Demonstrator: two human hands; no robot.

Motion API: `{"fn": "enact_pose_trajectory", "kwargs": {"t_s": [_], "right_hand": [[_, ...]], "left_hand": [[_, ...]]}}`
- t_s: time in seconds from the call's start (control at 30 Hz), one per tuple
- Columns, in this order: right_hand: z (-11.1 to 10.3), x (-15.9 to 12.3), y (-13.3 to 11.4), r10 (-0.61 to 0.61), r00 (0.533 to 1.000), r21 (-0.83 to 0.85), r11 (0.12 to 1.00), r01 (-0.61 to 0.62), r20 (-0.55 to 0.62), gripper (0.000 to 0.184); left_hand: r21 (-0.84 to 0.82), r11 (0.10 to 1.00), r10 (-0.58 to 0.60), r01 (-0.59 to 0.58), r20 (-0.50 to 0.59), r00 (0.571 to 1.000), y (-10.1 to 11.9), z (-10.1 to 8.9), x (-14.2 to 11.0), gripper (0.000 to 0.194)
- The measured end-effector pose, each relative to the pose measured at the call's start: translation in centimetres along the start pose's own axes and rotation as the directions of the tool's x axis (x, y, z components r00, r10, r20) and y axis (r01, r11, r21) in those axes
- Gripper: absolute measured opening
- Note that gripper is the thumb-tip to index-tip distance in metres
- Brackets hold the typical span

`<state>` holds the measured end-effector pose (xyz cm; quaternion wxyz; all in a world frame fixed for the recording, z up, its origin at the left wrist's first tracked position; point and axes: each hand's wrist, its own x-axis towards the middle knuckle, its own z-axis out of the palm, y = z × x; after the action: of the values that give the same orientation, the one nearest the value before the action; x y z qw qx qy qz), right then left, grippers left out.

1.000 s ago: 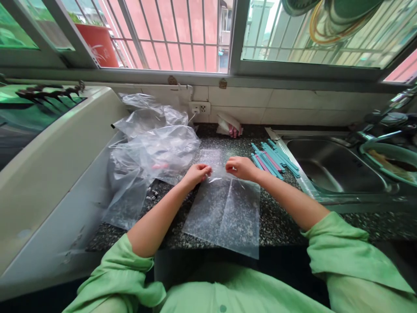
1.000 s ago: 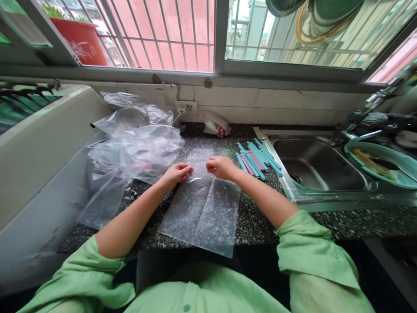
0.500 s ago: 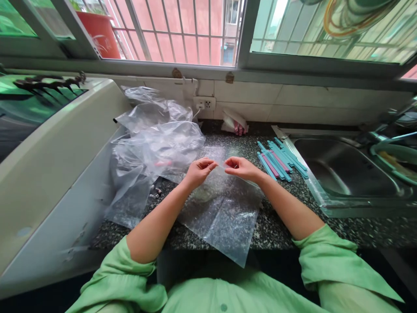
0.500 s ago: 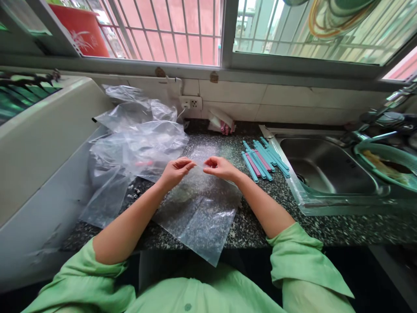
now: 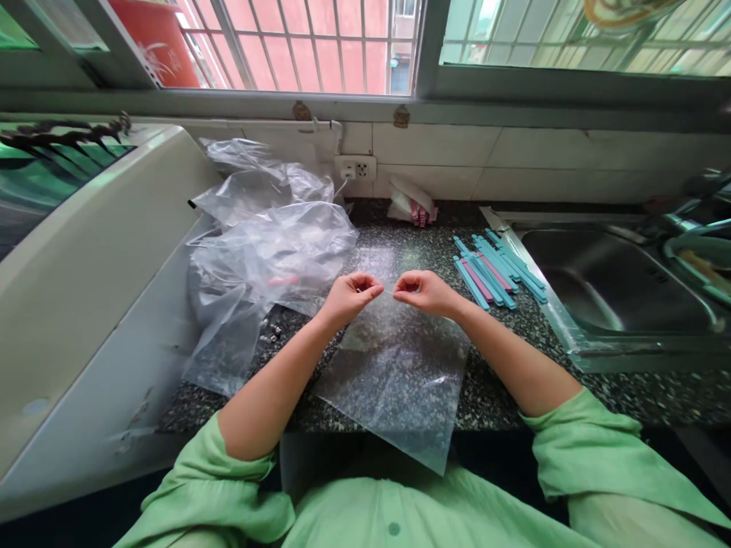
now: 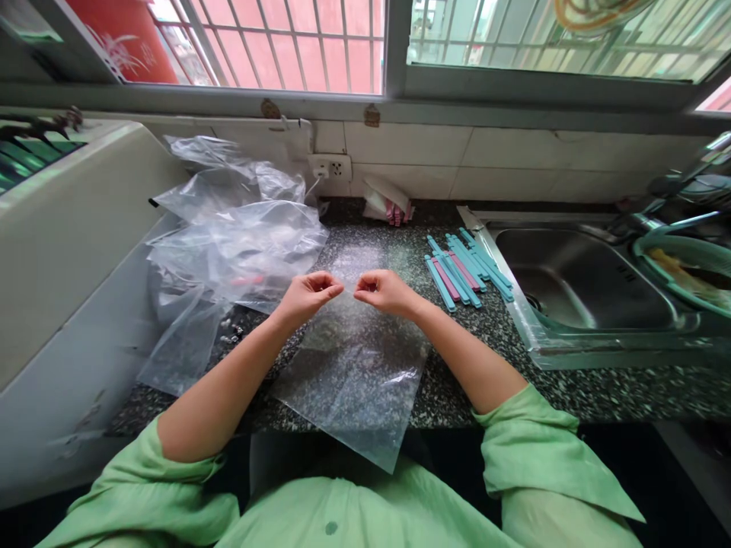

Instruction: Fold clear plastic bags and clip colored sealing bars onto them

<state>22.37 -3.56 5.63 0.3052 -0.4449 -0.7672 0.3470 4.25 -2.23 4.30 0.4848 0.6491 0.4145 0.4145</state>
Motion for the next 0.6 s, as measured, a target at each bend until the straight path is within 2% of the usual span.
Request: {"fn": "enact_pose_trajectory", "kwargs": {"t_s": [0.13, 0.37, 0.6], "right_hand": [[-0.01, -0.09, -0.03, -0.026, 0.999, -0.068, 0.997, 0.024, -0.027, 0.010], [-0.04, -0.09, -0.33, 0.001, 1.000, -0.005, 1.000, -0.001, 0.001, 0.012], [0.02, -0.09, -0.29, 0.011, 1.000, -0.052, 0.999, -0.011, -0.010, 0.011]], "left_hand": [[-0.023, 1.000, -0.018, 0.019, 0.032, 0.999, 0.11, 0.01, -0.11, 0.022], [-0.060, 0.998, -0.006, 0.008, 0.033, 0.999, 0.38, 0.07, -0.31, 0.022], [-0.048, 0.999, -0.016, 0.018, 0.026, 1.000, 0.42, 0.28, -0.28, 0.023]]}}
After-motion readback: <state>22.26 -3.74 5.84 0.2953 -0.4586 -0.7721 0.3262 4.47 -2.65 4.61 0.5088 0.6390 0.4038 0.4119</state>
